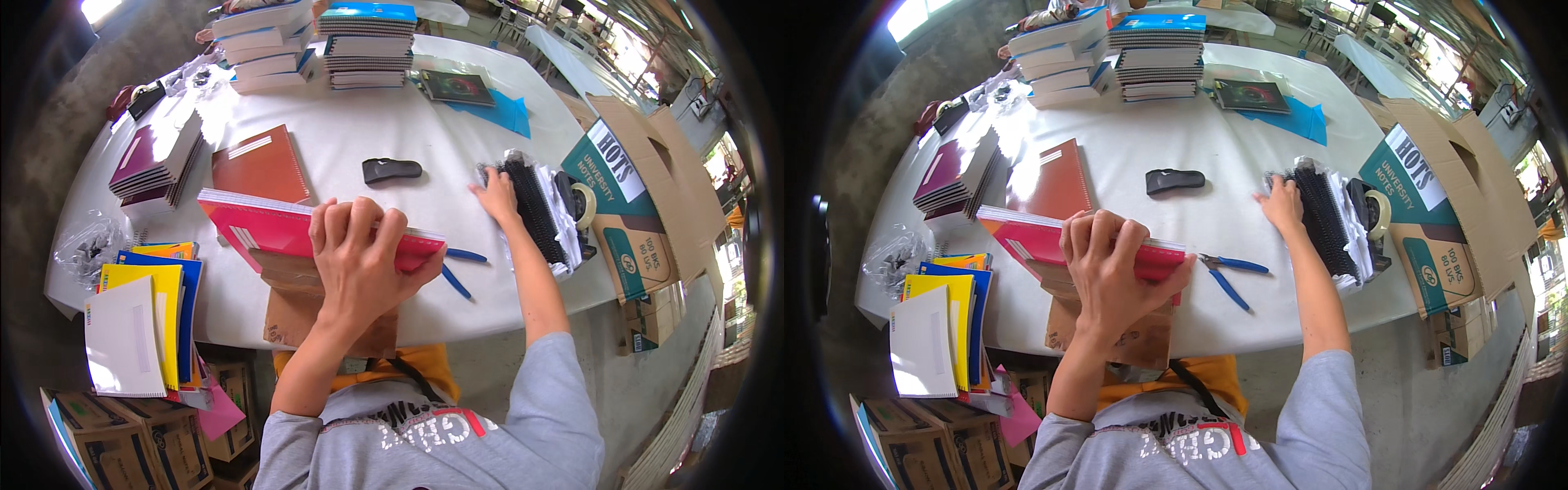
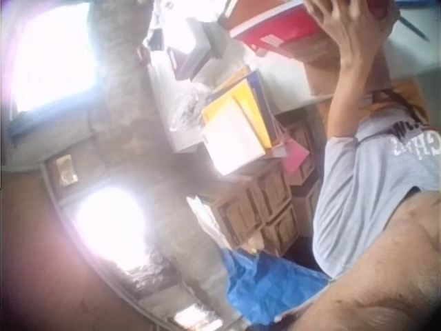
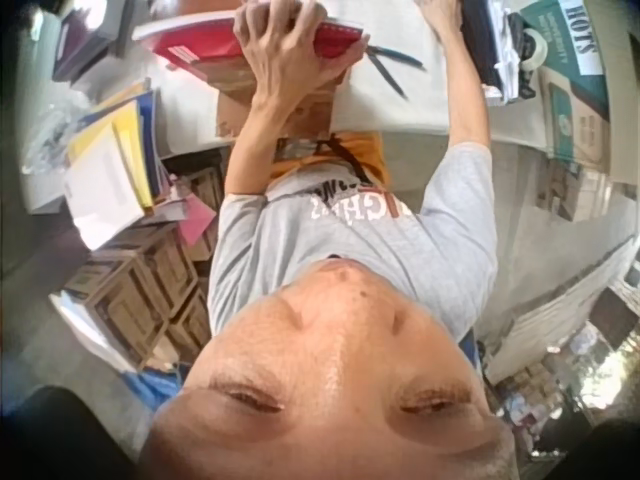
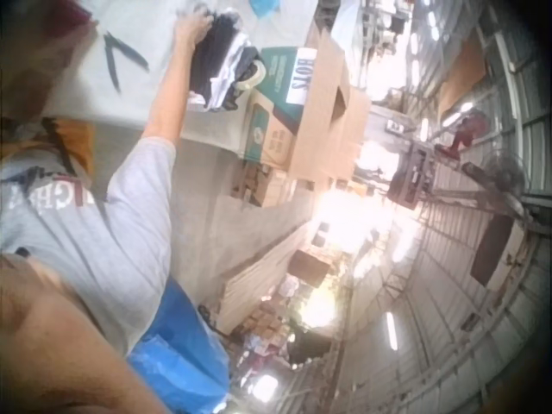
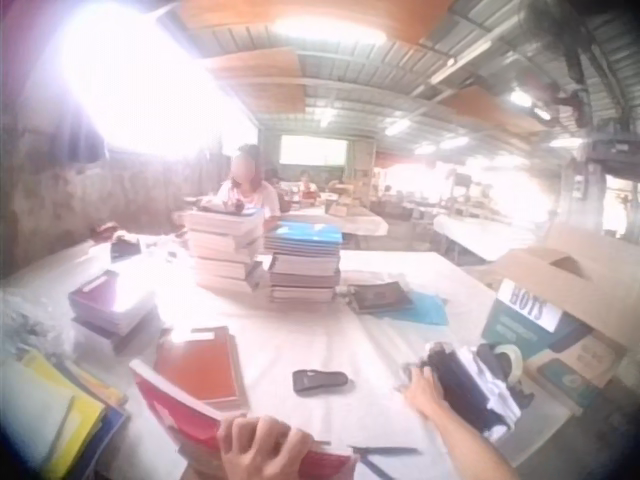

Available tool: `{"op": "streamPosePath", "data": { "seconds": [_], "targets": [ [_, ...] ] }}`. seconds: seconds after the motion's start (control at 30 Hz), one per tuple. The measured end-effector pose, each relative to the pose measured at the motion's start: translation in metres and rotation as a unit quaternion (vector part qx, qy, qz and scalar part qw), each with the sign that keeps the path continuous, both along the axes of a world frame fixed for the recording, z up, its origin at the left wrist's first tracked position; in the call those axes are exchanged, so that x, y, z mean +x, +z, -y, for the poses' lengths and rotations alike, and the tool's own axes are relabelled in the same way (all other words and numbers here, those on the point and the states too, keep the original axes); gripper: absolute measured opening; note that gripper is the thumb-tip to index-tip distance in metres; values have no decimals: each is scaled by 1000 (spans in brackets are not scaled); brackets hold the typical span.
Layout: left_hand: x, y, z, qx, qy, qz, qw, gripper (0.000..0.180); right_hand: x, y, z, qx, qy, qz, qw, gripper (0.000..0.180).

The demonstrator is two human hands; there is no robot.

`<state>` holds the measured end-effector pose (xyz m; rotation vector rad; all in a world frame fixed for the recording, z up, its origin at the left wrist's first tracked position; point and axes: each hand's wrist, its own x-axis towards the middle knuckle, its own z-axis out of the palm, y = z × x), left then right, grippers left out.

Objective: The person binds notebooks by threading a plastic coil through the pre-punched holes of different colored notebook covers and paper stacks, using a hand-tool to crimp the ends of the coil.

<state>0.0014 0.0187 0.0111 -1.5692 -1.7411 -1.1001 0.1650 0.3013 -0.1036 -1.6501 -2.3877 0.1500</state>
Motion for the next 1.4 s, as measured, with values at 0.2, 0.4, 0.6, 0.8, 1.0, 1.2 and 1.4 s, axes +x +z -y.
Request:
{"op": "streamPosePath", "data": {
  "seconds": [0.2, 0.4, 0.6, 0.8, 1.0, 1.2, 1.4],
  "targets": [
    [4, -6, 4, 24, 8, 2, 1000, 39, 7, -2, -25, -37, -15, 3, 999, 27],
    [-1, -9, 3, 39, 7, -3, 999, 38, -8, 17, -13, -48, 13, 125, 991, 45],
    [3, -5, -1, 34, -24, -1, 999, 37, -3, 81, -5, 47, 117, -182, 975, 42],
    [-3, -6, 5, 40, -18, 4, 999, 44, 1, 185, 157, -171, 370, -337, 849, 19],
    [-1, -7, 8, 12, -37, 19, 999, 40, 1, 159, 186, -80, 383, -379, 839, 33],
    [-2, -6, 10, 9, -34, 17, 999, 43, -2, 156, 182, -95, 408, -367, 831, 30],
    [-2, -7, 7, 21, -33, 19, 999, 51, 1, 144, 166, -163, 462, -443, 751, 30]
  ]
}}
